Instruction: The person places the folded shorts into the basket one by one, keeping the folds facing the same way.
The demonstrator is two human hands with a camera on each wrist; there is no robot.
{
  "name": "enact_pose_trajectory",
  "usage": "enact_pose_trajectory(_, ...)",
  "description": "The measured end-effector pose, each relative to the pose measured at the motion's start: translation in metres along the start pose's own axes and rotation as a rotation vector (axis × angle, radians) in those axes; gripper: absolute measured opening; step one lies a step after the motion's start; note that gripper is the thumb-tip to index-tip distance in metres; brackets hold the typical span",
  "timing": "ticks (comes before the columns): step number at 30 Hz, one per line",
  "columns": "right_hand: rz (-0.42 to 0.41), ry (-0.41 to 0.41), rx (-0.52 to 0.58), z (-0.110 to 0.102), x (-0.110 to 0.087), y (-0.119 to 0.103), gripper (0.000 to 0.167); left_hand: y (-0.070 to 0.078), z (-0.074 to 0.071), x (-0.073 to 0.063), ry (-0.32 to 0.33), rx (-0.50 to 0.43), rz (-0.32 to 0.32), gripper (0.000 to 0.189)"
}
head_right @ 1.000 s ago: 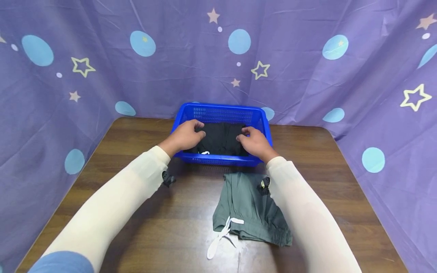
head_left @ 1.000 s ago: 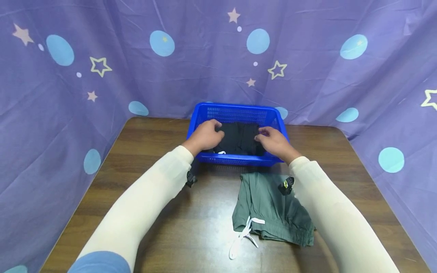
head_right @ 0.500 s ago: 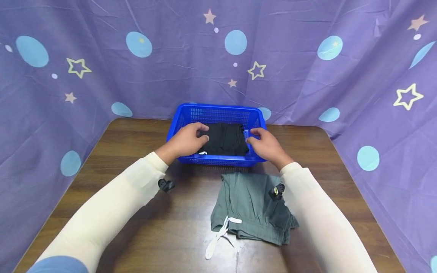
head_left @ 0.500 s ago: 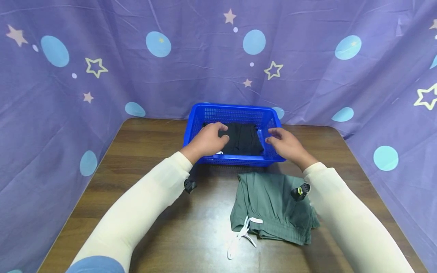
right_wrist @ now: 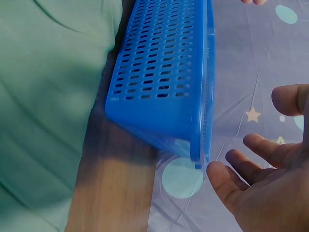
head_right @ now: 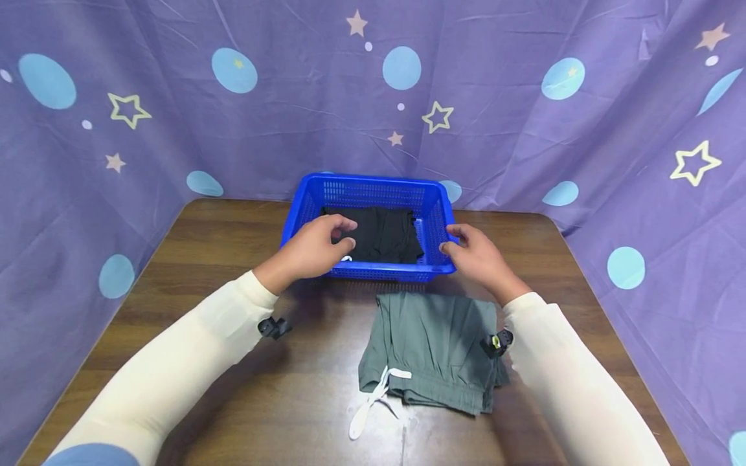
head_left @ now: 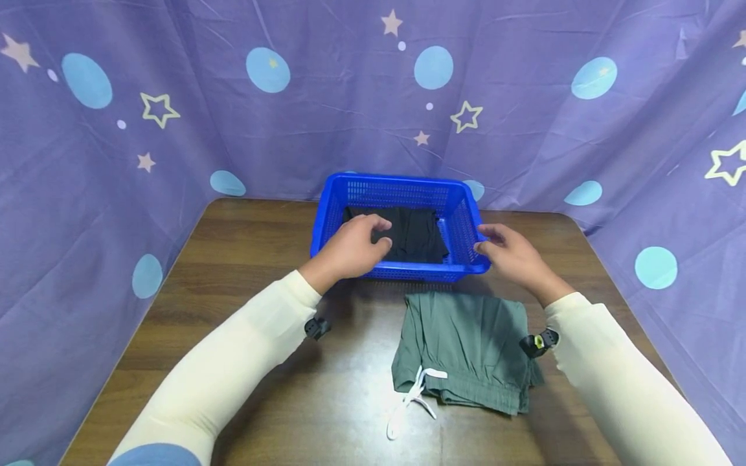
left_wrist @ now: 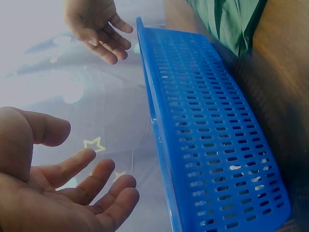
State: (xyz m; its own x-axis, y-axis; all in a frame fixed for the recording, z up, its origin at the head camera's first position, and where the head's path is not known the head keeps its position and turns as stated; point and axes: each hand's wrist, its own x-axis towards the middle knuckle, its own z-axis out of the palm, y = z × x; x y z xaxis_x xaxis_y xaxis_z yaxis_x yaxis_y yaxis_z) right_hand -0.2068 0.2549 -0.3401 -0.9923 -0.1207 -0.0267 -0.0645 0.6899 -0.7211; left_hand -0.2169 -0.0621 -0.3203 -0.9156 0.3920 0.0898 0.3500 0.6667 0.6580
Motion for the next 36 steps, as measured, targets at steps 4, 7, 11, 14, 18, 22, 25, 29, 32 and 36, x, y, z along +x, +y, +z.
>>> enact_pose_trajectory(4, 0.001, 0.011, -0.018, -0.004, -0.008, 0.006, 0.054, 0.002, 0.002, -0.005, -0.007, -0.019, 0.01, 0.035)
enact_pose_trajectory(7, 0.004, 0.017, -0.043, -0.007, -0.013, 0.01, 0.055, 0.004, 0.004, -0.007, -0.029, -0.034, 0.021, 0.032)
enact_pose_trajectory(11, 0.007, 0.024, -0.049, -0.011, -0.018, 0.013, 0.057, 0.005, 0.007, -0.011, -0.07, -0.035, 0.037, 0.025)
enact_pose_trajectory(14, 0.023, 0.029, -0.046, -0.012, -0.021, 0.017, 0.057, 0.005, 0.011, -0.013, -0.122, -0.023, 0.046, 0.021)
enact_pose_trajectory(18, 0.07, 0.039, -0.034, -0.013, -0.023, 0.023, 0.054, 0.002, 0.02, -0.016, -0.211, -0.005, 0.062, 0.015)
enact_pose_trajectory(22, 0.129, 0.054, -0.041, -0.015, -0.023, 0.03, 0.051, -0.001, 0.032, -0.018, -0.303, 0.0, 0.084, 0.014)
enact_pose_trajectory(25, 0.163, 0.064, -0.068, -0.016, -0.023, 0.036, 0.05, -0.002, 0.04, -0.019, -0.351, 0.007, 0.093, 0.015)
enact_pose_trajectory(29, 0.195, 0.058, -0.129, -0.016, -0.022, 0.042, 0.051, -0.004, 0.048, -0.019, -0.378, 0.028, 0.056, 0.013)
enact_pose_trajectory(32, 0.222, 0.035, -0.173, -0.015, -0.023, 0.048, 0.052, -0.006, 0.054, -0.019, -0.389, 0.049, 0.02, 0.013)
enact_pose_trajectory(36, 0.252, -0.003, -0.216, -0.013, -0.026, 0.055, 0.053, -0.007, 0.059, -0.018, -0.4, 0.095, -0.012, 0.017)
